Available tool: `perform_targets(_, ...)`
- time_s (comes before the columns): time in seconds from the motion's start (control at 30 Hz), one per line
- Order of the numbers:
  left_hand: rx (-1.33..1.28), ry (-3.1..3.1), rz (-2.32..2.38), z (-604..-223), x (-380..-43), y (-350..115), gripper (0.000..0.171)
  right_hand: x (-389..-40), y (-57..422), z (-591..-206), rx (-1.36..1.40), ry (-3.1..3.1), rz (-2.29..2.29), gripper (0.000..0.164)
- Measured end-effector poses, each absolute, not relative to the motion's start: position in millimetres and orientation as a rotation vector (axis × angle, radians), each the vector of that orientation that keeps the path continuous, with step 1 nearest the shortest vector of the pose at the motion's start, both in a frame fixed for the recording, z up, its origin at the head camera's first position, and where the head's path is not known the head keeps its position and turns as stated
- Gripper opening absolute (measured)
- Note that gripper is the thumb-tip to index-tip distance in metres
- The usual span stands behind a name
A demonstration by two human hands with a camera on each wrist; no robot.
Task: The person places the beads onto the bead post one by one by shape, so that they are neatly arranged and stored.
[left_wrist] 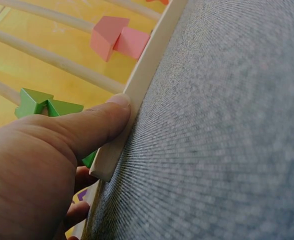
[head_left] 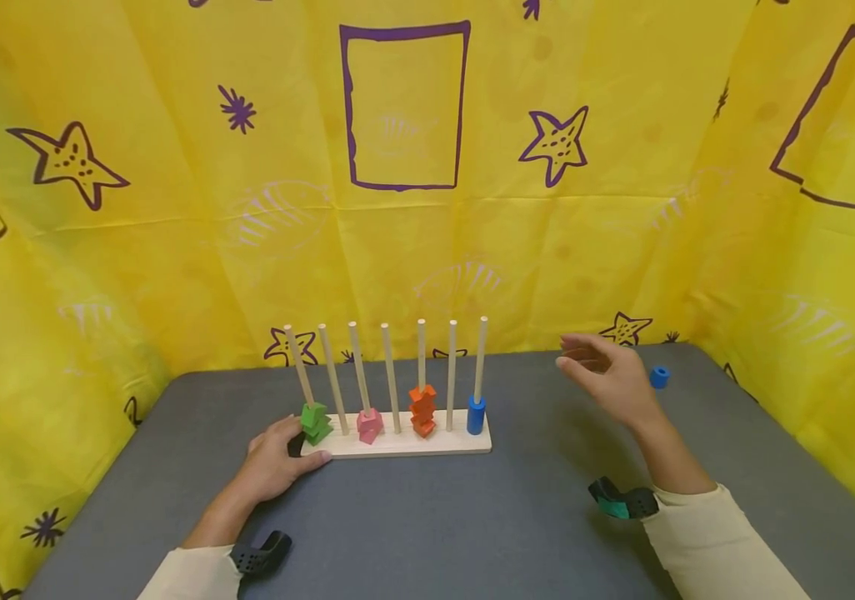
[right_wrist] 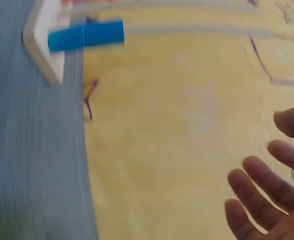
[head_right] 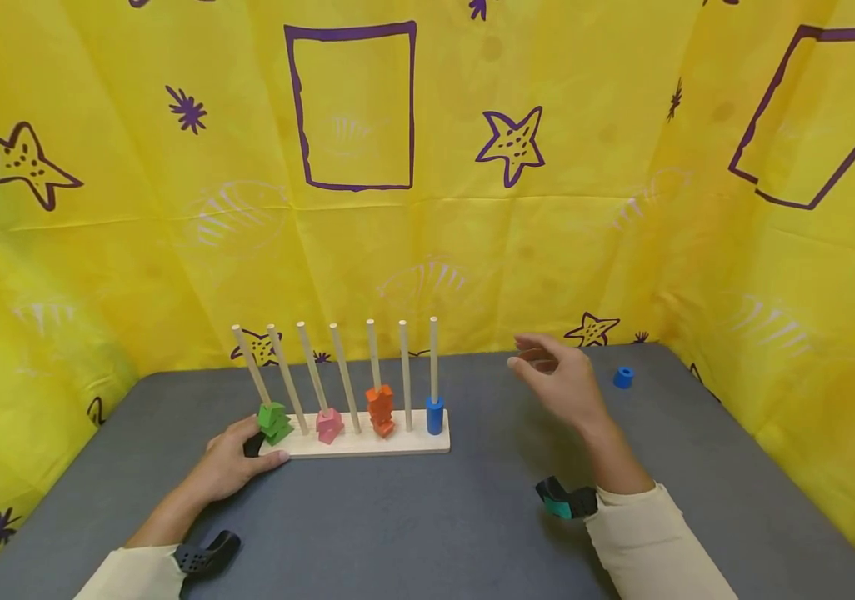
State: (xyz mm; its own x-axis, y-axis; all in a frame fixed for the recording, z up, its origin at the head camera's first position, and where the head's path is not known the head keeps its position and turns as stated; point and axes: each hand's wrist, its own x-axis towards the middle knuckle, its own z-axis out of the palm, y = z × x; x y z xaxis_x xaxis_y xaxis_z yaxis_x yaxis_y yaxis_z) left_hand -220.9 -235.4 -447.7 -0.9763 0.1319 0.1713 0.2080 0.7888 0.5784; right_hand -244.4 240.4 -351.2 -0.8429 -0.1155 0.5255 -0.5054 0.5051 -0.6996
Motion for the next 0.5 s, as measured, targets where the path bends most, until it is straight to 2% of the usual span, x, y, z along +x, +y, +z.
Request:
perform_targets(0.27, -0.308, -2.826, -0.948, -450, -222, -234, 0.062, -261, 295, -367, 0.090, -2.184, 1.239, 0.036)
perform_targets(0.5, -0.332, -2.816, -0.940, -448, -222, -236, 0.063, -267, 326, -382, -0.241, -2.246, 1.281, 0.052)
